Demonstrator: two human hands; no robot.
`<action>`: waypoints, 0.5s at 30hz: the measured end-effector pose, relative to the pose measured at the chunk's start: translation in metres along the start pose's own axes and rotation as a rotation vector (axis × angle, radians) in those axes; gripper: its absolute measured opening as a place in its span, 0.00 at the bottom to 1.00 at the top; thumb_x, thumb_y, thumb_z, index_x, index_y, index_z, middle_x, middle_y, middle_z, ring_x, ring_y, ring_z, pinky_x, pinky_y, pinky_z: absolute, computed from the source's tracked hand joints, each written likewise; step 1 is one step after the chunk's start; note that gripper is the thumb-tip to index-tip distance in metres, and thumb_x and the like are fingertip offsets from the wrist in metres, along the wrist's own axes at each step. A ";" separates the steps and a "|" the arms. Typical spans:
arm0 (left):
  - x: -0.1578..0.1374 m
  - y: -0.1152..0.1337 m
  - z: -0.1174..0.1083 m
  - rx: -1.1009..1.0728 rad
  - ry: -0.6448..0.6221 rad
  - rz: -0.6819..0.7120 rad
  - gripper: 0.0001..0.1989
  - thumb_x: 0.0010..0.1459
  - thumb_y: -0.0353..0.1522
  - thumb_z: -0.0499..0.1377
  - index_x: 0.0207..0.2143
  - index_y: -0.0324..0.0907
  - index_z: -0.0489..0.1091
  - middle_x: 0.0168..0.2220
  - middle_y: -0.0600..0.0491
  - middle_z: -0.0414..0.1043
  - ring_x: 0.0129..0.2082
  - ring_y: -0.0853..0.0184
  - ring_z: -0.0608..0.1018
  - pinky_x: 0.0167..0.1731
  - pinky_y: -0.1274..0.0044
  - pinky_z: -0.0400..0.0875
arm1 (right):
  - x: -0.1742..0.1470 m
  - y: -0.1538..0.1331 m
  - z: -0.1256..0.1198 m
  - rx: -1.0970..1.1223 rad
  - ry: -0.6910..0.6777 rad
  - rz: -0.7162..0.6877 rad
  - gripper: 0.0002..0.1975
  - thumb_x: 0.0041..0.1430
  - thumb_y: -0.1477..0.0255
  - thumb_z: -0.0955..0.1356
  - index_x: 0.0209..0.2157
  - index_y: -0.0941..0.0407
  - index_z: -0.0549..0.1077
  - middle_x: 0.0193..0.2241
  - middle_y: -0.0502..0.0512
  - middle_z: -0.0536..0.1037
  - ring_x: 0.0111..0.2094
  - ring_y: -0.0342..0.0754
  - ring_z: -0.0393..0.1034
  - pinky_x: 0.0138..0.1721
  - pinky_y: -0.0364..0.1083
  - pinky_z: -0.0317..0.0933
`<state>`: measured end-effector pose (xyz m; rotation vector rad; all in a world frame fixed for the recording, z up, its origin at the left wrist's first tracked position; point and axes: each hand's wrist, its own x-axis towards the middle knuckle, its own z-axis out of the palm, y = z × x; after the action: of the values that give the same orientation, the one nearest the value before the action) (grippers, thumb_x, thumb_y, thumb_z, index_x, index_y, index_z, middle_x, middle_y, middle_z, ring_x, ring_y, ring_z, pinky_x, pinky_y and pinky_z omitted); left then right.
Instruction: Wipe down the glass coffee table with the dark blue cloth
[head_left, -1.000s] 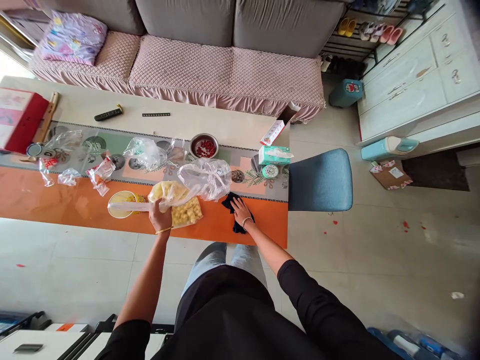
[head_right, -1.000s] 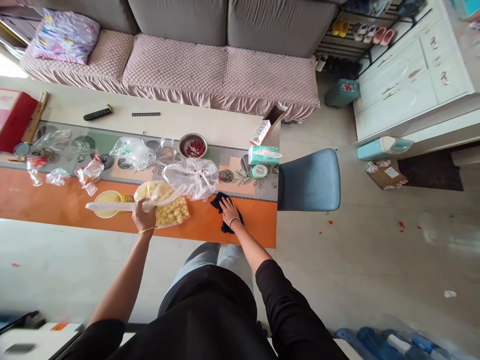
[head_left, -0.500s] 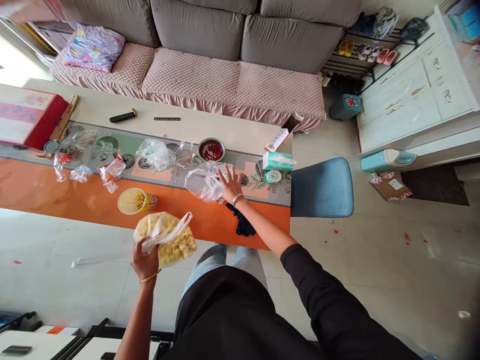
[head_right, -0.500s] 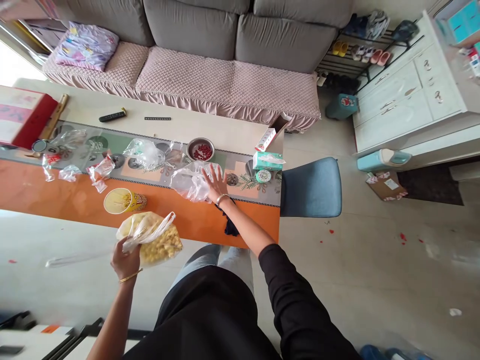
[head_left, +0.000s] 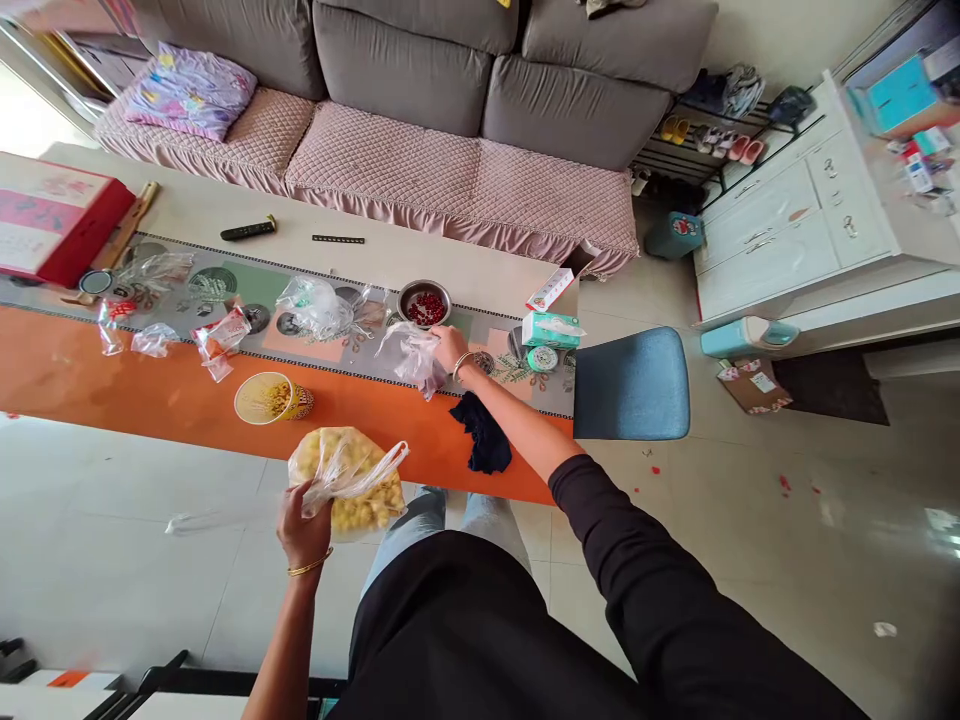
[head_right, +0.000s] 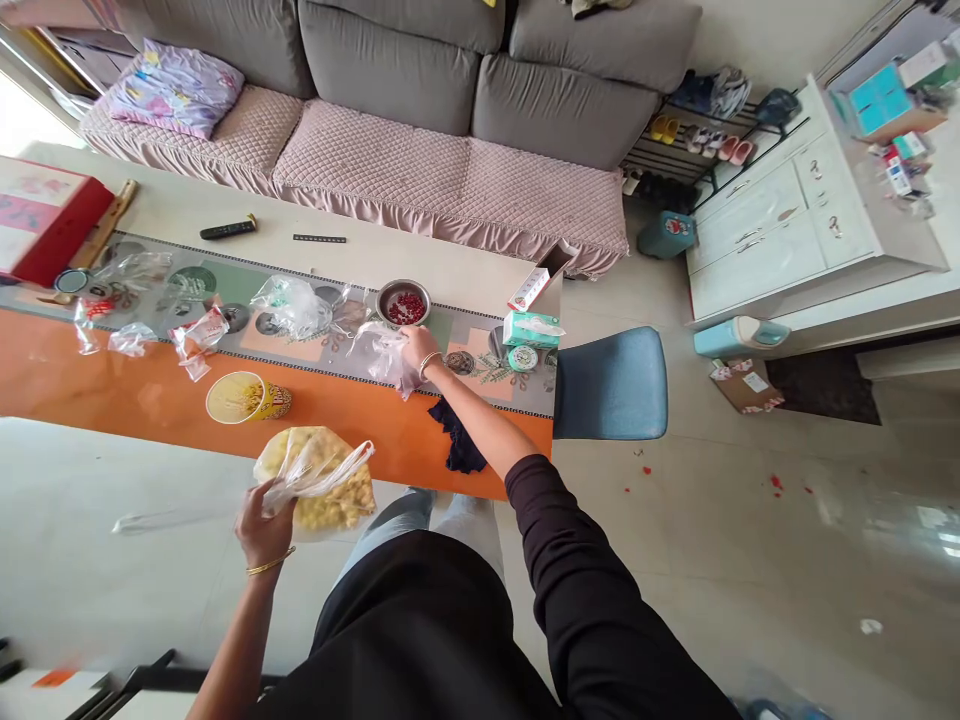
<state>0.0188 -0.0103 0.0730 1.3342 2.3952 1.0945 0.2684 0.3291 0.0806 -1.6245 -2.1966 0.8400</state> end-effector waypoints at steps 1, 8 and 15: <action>-0.001 0.002 0.001 -0.006 -0.005 0.008 0.16 0.51 0.42 0.64 0.41 0.47 0.73 0.39 0.52 0.73 0.38 0.62 0.76 0.41 0.72 0.70 | 0.001 0.004 -0.013 0.113 0.029 0.019 0.11 0.57 0.80 0.65 0.38 0.59 0.79 0.36 0.53 0.81 0.38 0.47 0.70 0.40 0.42 0.61; 0.001 0.014 0.013 -0.059 -0.034 0.068 0.15 0.52 0.41 0.64 0.42 0.47 0.74 0.38 0.52 0.74 0.39 0.62 0.77 0.39 0.73 0.70 | -0.042 0.035 -0.077 0.543 0.165 0.000 0.14 0.55 0.63 0.69 0.36 0.59 0.78 0.38 0.53 0.79 0.40 0.48 0.72 0.41 0.43 0.65; 0.006 0.023 0.031 -0.111 -0.082 0.145 0.16 0.52 0.42 0.63 0.41 0.45 0.74 0.39 0.51 0.74 0.39 0.61 0.77 0.39 0.71 0.71 | -0.119 0.085 -0.133 0.653 0.234 0.144 0.28 0.71 0.63 0.51 0.59 0.62 0.68 0.55 0.66 0.75 0.53 0.54 0.72 0.54 0.54 0.66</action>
<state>0.0455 0.0173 0.0679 1.5030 2.1750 1.1664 0.4450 0.2718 0.1482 -1.4546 -1.4429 1.1796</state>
